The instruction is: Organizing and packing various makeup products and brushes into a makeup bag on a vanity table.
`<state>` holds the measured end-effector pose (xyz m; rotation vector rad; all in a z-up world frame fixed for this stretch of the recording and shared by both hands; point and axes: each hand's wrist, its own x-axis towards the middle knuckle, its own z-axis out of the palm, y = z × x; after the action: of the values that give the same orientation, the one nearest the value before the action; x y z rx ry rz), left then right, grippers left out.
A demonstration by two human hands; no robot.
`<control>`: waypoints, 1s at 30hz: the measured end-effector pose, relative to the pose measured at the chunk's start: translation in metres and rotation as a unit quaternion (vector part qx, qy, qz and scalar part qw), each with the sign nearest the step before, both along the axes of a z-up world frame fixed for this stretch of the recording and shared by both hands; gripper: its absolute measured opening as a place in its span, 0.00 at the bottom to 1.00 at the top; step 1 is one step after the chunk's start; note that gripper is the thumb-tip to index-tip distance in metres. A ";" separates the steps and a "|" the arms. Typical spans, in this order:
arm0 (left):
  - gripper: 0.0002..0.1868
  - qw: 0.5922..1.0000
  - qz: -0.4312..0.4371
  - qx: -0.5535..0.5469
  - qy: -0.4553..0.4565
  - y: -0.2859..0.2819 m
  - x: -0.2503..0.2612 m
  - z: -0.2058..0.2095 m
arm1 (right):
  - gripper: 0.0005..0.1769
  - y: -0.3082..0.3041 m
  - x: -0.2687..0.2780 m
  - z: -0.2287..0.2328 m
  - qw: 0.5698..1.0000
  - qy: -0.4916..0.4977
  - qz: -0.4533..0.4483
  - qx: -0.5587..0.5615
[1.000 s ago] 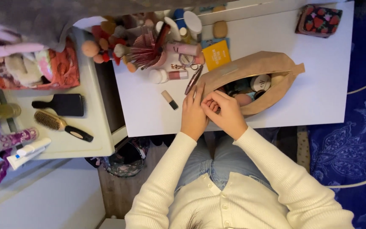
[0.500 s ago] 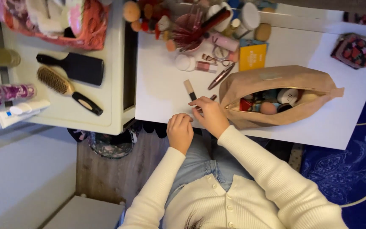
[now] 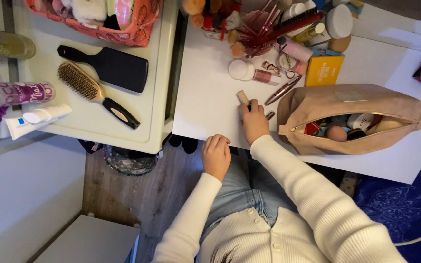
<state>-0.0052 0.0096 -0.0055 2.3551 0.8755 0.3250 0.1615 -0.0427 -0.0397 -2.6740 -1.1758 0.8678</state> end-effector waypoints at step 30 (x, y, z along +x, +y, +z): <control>0.12 0.925 -0.151 -0.305 -0.167 -0.032 0.141 0.111 | 0.19 -0.149 0.079 0.156 0.721 0.367 -0.393 0.437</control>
<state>0.1353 -0.0221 0.1057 1.7442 0.3643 0.2665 0.2405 -0.1915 0.1166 -1.4834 -0.0915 0.7665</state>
